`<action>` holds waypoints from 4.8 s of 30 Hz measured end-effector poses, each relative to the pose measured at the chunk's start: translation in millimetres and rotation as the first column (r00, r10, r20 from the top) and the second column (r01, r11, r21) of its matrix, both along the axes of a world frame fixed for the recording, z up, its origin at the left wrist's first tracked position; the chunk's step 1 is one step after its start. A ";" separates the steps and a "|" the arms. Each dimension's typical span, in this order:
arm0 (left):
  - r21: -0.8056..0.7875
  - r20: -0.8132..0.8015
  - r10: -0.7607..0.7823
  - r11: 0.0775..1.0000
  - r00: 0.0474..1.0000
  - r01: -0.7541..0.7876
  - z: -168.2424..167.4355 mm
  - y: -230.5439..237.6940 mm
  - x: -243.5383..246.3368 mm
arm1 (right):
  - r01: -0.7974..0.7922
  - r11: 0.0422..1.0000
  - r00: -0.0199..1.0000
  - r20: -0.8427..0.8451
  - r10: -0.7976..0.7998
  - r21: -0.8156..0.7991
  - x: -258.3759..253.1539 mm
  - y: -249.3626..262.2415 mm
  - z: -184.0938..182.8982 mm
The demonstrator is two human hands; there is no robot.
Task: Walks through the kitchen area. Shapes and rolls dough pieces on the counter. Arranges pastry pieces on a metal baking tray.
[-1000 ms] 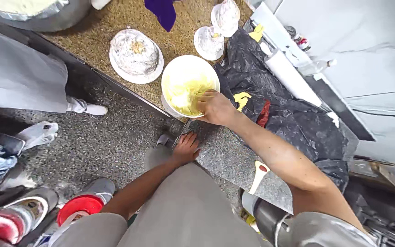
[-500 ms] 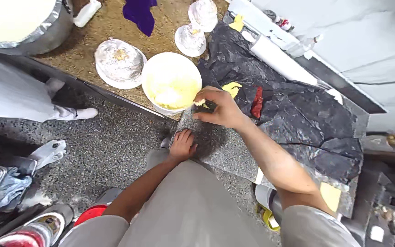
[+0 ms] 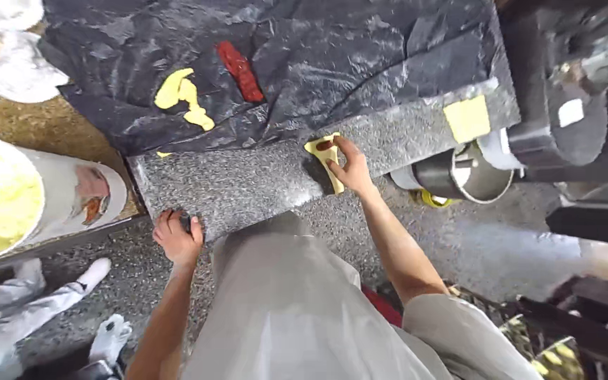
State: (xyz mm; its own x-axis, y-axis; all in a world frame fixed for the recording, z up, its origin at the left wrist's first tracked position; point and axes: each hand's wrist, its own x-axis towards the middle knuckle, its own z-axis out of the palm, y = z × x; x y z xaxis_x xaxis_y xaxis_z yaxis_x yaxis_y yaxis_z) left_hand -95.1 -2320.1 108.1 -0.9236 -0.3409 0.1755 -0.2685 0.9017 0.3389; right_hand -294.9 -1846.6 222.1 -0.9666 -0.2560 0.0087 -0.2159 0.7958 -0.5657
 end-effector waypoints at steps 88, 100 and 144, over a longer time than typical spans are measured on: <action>0.223 0.003 -0.548 0.816 0.836 0.534 47.7 360.4 -232.9 | -0.658 0.752 0.752 -0.025 0.659 0.051 -115.2 70.2 -56.2; 0.084 0.165 -0.539 0.842 0.826 0.533 17.7 384.8 -171.7 | -0.553 0.818 0.809 -0.135 0.573 0.159 -34.9 100.7 -99.5; 0.207 0.250 -0.732 0.680 0.634 0.704 27.2 357.7 -203.7 | -0.622 0.766 0.779 0.020 0.627 0.162 -41.8 105.5 -87.1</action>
State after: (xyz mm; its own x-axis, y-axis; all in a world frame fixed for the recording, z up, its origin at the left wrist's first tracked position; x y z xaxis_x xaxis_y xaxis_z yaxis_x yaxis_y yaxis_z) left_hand -298.8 -1962.4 135.3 -0.8815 0.4524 -0.1352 0.3556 0.8244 0.4403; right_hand -336.7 -1741.1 135.0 -0.5928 -0.8036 -0.0527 -0.7114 0.5531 -0.4336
